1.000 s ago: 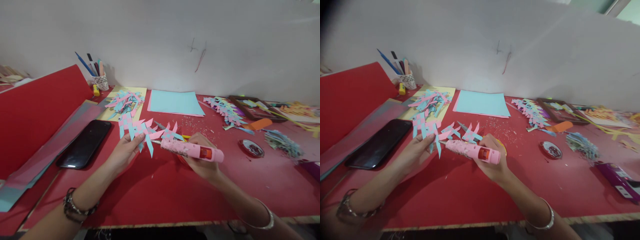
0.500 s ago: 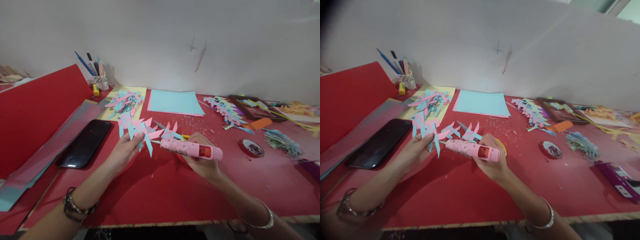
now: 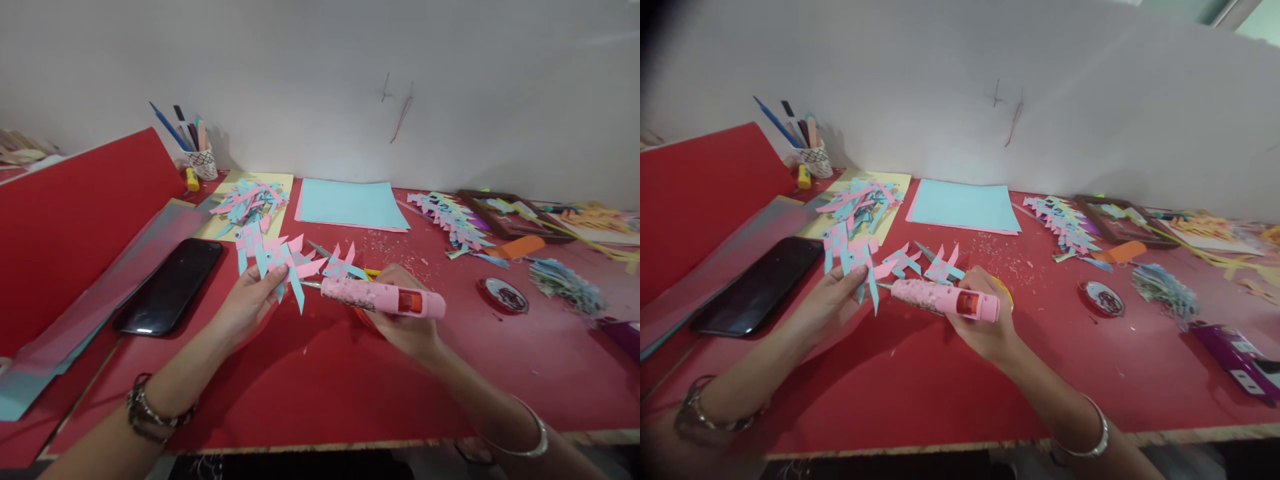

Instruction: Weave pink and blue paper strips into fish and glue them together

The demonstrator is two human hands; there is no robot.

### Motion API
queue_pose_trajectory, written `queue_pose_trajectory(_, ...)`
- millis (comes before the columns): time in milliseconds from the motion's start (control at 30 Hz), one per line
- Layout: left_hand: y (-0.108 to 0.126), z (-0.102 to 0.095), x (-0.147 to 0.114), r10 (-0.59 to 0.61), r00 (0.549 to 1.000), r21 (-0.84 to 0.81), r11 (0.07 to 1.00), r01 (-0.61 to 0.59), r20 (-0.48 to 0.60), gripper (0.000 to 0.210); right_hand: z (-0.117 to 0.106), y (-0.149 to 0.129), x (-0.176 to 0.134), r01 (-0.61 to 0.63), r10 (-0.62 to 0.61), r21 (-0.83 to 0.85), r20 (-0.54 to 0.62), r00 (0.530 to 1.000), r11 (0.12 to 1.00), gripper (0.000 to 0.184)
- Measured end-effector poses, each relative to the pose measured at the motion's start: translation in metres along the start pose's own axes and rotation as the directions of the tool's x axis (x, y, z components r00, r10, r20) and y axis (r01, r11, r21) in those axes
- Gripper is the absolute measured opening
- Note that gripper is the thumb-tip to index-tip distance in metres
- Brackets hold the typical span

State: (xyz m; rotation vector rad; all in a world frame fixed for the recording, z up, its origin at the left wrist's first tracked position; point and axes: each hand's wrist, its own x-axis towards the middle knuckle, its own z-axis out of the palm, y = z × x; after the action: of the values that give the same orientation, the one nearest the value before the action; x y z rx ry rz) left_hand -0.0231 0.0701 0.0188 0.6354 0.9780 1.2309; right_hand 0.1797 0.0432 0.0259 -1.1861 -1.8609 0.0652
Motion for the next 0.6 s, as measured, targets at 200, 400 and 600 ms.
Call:
queue_pose_trajectory(200,0.0011,0.0024,0.0001,0.007,1.0,-0.05,0.999,-0.006,0.01,0.024,-0.0002,-0.0001,0.0003,0.005,-0.005,-0.006,-0.014,1.0,1.0,0.018)
queue_pose_trajectory(400,0.0019,0.0023,-0.0004,-0.019,0.998,-0.057,0.998,0.016,-0.054,0.021,-0.0014,-0.0004,0.0002,0.003,-0.003,0.001,0.001,1.0,1.0,0.017)
queue_pose_trajectory(600,0.0016,0.0009,0.0008,-0.005,0.999,-0.035,0.999,0.004,-0.046,0.016,-0.0008,-0.0001,-0.0006,0.003,-0.002,0.017,-0.01,1.0,1.0,0.018)
